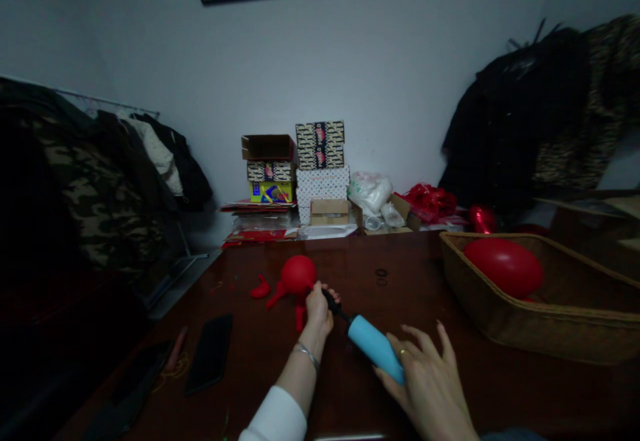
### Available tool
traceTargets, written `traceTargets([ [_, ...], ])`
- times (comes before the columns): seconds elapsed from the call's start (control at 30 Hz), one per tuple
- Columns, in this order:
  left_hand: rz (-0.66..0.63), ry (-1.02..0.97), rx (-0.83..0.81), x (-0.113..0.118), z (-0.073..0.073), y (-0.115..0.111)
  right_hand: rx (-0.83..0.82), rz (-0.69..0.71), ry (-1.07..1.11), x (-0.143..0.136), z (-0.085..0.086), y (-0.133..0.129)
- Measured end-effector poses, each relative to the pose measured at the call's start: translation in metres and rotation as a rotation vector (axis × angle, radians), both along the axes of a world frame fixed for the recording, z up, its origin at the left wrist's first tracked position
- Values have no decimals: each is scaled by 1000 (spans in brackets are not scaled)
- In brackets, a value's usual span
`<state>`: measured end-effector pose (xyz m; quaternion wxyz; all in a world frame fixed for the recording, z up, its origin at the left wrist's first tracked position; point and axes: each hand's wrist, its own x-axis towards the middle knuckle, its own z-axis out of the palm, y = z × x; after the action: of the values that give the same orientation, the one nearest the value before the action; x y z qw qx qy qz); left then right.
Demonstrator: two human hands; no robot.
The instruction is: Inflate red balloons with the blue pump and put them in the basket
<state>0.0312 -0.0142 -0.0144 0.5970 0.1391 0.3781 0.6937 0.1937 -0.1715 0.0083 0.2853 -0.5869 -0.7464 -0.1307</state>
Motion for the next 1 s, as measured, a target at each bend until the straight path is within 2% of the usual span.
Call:
traceTargets([
  [0.23, -27, -39, -35, 14, 0, -11, -45, -43, -27, -18, 7, 16],
  [0.53, -7, 9, -16, 1, -3, -2, -71, -12, 29, -19, 2, 13],
  [0.67, 11, 14, -5, -11, -5, 5, -37, 19, 14, -6, -6, 5],
  [0.83, 37, 27, 14, -30, 1, 13, 57, 109, -103, 26, -24, -7],
  [1.0, 35, 26, 19, -33, 6, 16, 129, 129, -147, 46, -33, -13],
])
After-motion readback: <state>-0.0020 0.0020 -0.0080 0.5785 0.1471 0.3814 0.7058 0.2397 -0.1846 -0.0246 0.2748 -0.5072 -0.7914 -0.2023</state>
